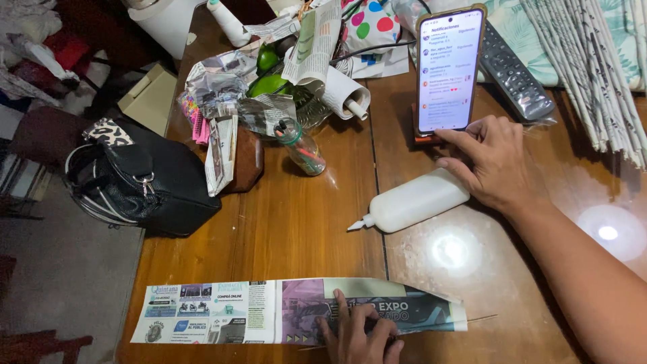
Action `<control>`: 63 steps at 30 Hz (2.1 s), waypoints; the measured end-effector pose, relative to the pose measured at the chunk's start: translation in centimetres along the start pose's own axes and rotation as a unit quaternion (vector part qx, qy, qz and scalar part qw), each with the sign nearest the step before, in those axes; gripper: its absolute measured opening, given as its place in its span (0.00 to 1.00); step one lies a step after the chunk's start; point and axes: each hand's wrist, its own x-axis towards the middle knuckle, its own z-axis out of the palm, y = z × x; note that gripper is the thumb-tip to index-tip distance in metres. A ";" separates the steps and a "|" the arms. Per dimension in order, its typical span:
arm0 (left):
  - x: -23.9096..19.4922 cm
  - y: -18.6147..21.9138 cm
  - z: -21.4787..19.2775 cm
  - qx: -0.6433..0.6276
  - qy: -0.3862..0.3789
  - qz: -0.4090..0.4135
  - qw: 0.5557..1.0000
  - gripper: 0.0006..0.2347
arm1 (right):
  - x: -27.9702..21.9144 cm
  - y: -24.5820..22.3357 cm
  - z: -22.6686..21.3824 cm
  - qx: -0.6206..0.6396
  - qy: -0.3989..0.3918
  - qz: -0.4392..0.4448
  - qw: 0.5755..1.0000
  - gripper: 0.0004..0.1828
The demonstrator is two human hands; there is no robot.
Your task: Rolling strips of newspaper into thin tubes using a wooden stick and glue
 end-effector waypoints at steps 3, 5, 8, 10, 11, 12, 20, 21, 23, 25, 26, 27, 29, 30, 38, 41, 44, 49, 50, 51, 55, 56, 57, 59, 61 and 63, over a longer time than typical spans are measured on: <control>-0.2 -0.9 1.1 0.024 -0.011 0.024 0.999 0.12 | -0.1 0.1 0.3 0.006 0.009 0.002 1.000 0.20; -0.2 -0.5 0.5 0.025 -0.009 0.020 0.999 0.12 | 0.1 0.0 0.0 -0.004 -0.014 0.002 1.000 0.21; -0.1 -0.4 0.5 0.032 0.010 0.025 0.999 0.12 | 0.1 0.1 0.2 -0.015 -0.023 -0.004 1.000 0.21; 0.0 -0.5 0.6 0.039 0.024 0.033 0.998 0.12 | 0.0 0.1 0.3 -0.014 -0.011 -0.009 1.000 0.21; 0.0 -0.5 0.7 0.045 0.033 0.034 0.998 0.12 | 0.0 0.1 0.1 -0.007 -0.009 -0.007 1.000 0.21; 0.1 -0.5 0.7 0.051 0.041 0.036 0.997 0.12 | 0.0 0.0 -0.1 0.000 -0.007 -0.004 1.000 0.22; 0.1 0.0 -0.3 0.016 -0.040 0.005 0.999 0.10 | 0.0 0.1 -0.1 -0.019 -0.042 0.002 0.999 0.25; 0.1 0.0 -0.3 0.016 -0.044 0.003 0.999 0.10 | 0.0 0.2 -0.2 -0.001 -0.022 -0.002 1.000 0.23; 0.1 0.0 -0.1 0.014 -0.025 0.003 1.000 0.09 | -0.3 0.4 0.0 0.025 0.017 0.012 0.999 0.20; -0.1 -0.2 0.3 0.011 -0.007 0.003 1.000 0.08 | -0.4 0.7 0.2 0.050 0.055 0.027 0.997 0.16; -0.2 -0.5 0.6 0.026 -0.001 0.014 1.000 0.08 | -0.5 0.8 0.4 0.075 0.082 0.041 0.993 0.14; -0.3 -0.7 0.9 0.041 0.004 0.026 0.999 0.09 | -0.5 1.0 0.6 0.100 0.107 0.055 0.988 0.13; -0.3 -0.4 0.8 0.039 -0.013 0.012 0.999 0.09 | -0.4 0.8 0.2 0.105 0.111 0.058 0.987 0.13; -0.3 -0.2 0.6 0.037 -0.029 -0.003 0.999 0.09 | -0.4 0.7 0.0 0.110 0.114 0.061 0.986 0.13; -0.2 -0.3 0.6 0.017 -0.012 0.001 1.000 0.08 | -0.3 0.6 0.1 0.108 0.122 0.057 0.985 0.12; -0.4 -0.7 0.9 0.025 -0.002 0.020 0.999 0.09 | -0.3 0.5 0.1 0.111 0.123 0.060 0.984 0.12; -0.2 -0.4 0.6 0.021 -0.050 -0.003 0.999 0.10 | -0.4 0.6 0.1 0.120 0.132 0.061 0.982 0.12; 0.1 -0.1 -0.1 0.012 -0.060 0.001 0.998 0.10 | -0.5 -0.1 -0.4 0.130 0.147 0.054 0.979 0.10; 0.1 -0.2 0.0 0.009 -0.069 -0.001 0.998 0.11 | -0.6 -0.3 -0.5 0.130 0.136 0.059 0.980 0.10; 0.0 -0.3 0.2 0.005 -0.080 -0.003 0.997 0.13 | -0.8 -0.4 -0.6 0.130 0.122 0.065 0.982 0.11; 0.2 0.4 -0.6 0.010 -0.020 0.011 1.000 0.10 | -0.7 -1.8 -1.7 0.135 0.130 0.056 0.981 0.10; 0.3 0.5 -0.9 0.006 -0.031 0.013 0.999 0.10 | -0.6 -2.5 -2.3 0.157 0.128 0.055 0.978 0.10; 0.4 0.6 -1.2 0.000 -0.044 0.014 0.999 0.10 | -0.6 -3.1 -3.1 0.178 0.125 0.055 0.975 0.11; 0.4 0.7 -1.5 -0.009 -0.063 0.010 0.998 0.09 | -1.3 -4.7 -5.5 0.177 0.094 0.041 0.979 0.12; 0.4 0.6 -1.6 -0.015 -0.077 0.007 0.997 0.07 | -3.0 -6.4 -7.7 0.177 0.067 0.023 0.982 0.13; 0.2 0.5 -1.4 0.010 -0.065 0.031 0.997 0.07 | -5.8 -8.4 -9.9 0.199 0.011 0.046 0.979 0.09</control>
